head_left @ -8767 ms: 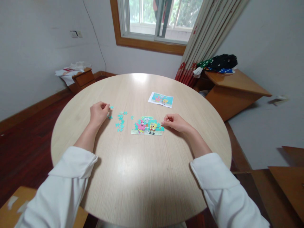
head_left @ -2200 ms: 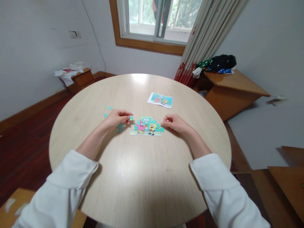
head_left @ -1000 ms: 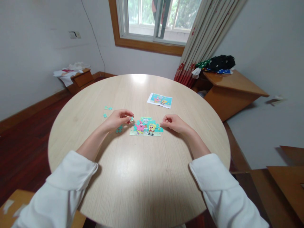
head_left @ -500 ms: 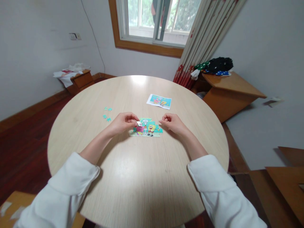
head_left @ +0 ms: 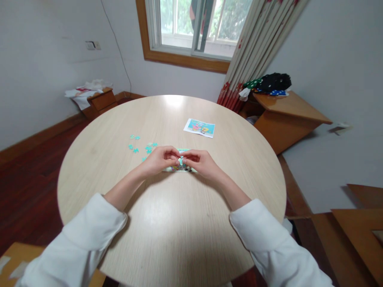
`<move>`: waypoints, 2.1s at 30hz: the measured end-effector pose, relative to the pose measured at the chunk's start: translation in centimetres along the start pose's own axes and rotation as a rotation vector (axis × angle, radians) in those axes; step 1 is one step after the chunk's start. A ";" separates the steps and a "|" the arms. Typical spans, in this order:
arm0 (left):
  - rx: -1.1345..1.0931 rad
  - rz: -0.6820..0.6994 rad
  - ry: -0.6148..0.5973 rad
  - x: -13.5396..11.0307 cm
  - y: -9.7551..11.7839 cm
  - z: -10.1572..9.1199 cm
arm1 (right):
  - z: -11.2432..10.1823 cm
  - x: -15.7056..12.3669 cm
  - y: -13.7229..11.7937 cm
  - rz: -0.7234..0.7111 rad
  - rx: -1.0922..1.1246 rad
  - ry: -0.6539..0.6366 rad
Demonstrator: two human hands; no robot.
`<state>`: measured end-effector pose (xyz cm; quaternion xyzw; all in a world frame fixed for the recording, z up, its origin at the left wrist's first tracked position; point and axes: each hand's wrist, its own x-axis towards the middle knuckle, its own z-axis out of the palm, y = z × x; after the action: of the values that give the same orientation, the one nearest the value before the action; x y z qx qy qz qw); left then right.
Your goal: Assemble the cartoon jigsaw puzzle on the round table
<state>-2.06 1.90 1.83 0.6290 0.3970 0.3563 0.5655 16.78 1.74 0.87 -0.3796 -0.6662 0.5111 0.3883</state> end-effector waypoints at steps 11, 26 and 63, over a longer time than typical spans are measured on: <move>-0.028 0.027 0.060 0.1 -0.2 0.3 | -0.1 0.0 0.1 0.008 -0.015 0.009; 0.625 0.243 0.127 0.0 -1.0 0.6 | -3.7 1.7 2.1 0.043 -0.128 0.440; 1.232 0.262 -0.162 -1.0 -1.1 1.8 | -3.2 3.8 4.9 0.038 -0.462 0.400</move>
<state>-0.99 0.33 0.53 0.9073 0.4049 0.0803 0.0798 18.70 7.34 -2.88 -0.5632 -0.6679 0.2684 0.4058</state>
